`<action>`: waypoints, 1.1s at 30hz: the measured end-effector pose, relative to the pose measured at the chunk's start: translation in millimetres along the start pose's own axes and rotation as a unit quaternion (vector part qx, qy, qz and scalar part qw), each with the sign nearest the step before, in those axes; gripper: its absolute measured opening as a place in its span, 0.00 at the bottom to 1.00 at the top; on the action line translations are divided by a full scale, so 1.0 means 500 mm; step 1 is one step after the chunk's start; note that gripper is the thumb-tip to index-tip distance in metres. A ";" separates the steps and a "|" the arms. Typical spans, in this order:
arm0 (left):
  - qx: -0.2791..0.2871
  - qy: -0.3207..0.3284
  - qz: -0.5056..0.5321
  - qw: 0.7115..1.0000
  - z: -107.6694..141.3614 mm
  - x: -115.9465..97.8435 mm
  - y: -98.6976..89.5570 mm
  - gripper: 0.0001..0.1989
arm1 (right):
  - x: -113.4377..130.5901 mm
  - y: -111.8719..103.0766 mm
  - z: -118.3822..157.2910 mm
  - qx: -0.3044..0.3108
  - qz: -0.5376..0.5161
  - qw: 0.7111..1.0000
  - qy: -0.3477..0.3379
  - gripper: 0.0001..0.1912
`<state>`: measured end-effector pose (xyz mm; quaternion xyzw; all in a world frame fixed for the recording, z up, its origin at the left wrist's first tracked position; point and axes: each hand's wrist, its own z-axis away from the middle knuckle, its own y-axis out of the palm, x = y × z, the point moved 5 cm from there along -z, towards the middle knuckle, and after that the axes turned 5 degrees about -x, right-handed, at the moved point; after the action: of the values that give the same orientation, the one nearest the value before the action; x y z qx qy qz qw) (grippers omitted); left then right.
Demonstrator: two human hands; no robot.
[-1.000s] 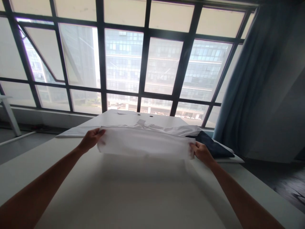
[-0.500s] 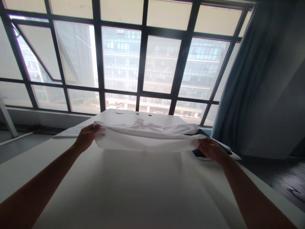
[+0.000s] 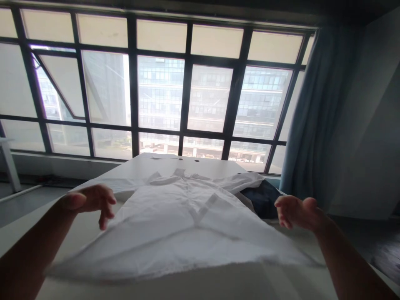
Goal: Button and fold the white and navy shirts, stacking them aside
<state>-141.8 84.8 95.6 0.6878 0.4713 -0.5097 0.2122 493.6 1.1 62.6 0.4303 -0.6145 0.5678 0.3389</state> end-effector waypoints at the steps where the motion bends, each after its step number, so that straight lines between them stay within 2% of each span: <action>1: 0.063 -0.044 0.000 0.997 0.003 0.007 0.018 0.33 | -0.004 0.010 0.001 0.038 -0.020 0.999 0.014 0.44; 3: 0.159 -0.132 -0.014 0.978 0.001 0.025 0.070 0.28 | -0.001 0.052 -0.006 0.111 -0.051 0.992 0.035 0.43; 7: 0.163 -0.188 -0.159 0.955 -0.030 0.073 0.187 0.19 | 0.000 0.183 -0.034 0.188 0.052 0.974 0.111 0.38; 10: 0.229 -0.194 -0.244 0.922 -0.026 0.112 0.283 0.12 | -0.006 0.293 -0.030 0.258 0.108 0.947 0.157 0.34; 12: 0.282 -0.185 -0.266 0.903 -0.014 0.125 0.333 0.08 | 0.003 0.359 -0.010 0.320 0.076 0.930 0.165 0.34; 14: 0.299 -0.144 -0.282 0.900 -0.011 0.125 0.360 0.08 | 0.034 0.413 0.016 0.405 -0.003 0.904 0.137 0.35; 16: 0.260 -0.075 -0.311 0.911 -0.023 0.119 0.357 0.08 | 0.073 0.444 0.043 0.505 -0.078 0.854 0.099 0.39; 17: 0.227 -0.039 -0.329 0.916 -0.033 0.119 0.347 0.09 | 0.088 0.449 0.049 0.531 -0.097 0.838 0.081 0.40; 18: 0.191 -0.007 -0.347 0.918 -0.043 0.122 0.332 0.11 | 0.096 0.448 0.044 0.524 -0.098 0.844 0.063 0.40; 19: 0.157 0.018 -0.368 0.916 -0.053 0.128 0.315 0.12 | 0.097 0.441 0.030 0.478 -0.077 0.874 0.042 0.39; 21: 0.114 0.044 -0.412 0.903 -0.067 0.154 0.283 0.16 | 0.087 0.410 -0.014 0.309 0.027 0.951 -0.014 0.35; 22: 0.107 0.044 -0.436 0.893 -0.071 0.172 0.270 0.19 | 0.080 0.393 -0.030 0.225 0.097 0.969 -0.045 0.33; 23: 0.110 0.036 -0.459 0.881 -0.073 0.190 0.261 0.23 | 0.072 0.381 -0.040 0.169 0.170 0.968 -0.070 0.31; 24: 0.121 0.024 -0.479 0.869 -0.072 0.209 0.255 0.27 | 0.062 0.375 -0.045 0.143 0.236 0.958 -0.083 0.33; 26: 0.151 -0.010 -0.502 0.851 -0.066 0.240 0.251 0.34 | 0.040 0.373 -0.044 0.153 0.332 0.928 -0.069 0.42; 29: 0.176 -0.051 -0.509 0.841 -0.052 0.257 0.249 0.38 | 0.029 0.375 -0.027 0.202 0.395 0.896 -0.015 0.55; 31: 0.185 -0.055 -0.508 0.840 -0.046 0.246 0.249 0.38 | 0.048 0.377 -0.014 0.229 0.410 0.883 -0.013 0.55; 33: 0.203 -0.054 -0.502 0.839 -0.049 0.226 0.253 0.34 | 0.076 0.382 -0.009 0.254 0.427 0.868 -0.021 0.48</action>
<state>-16.0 93.4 -20.6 0.3562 0.6259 -0.6667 -0.1922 303.6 -2.8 19.8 0.2095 -0.5798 0.7842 -0.0708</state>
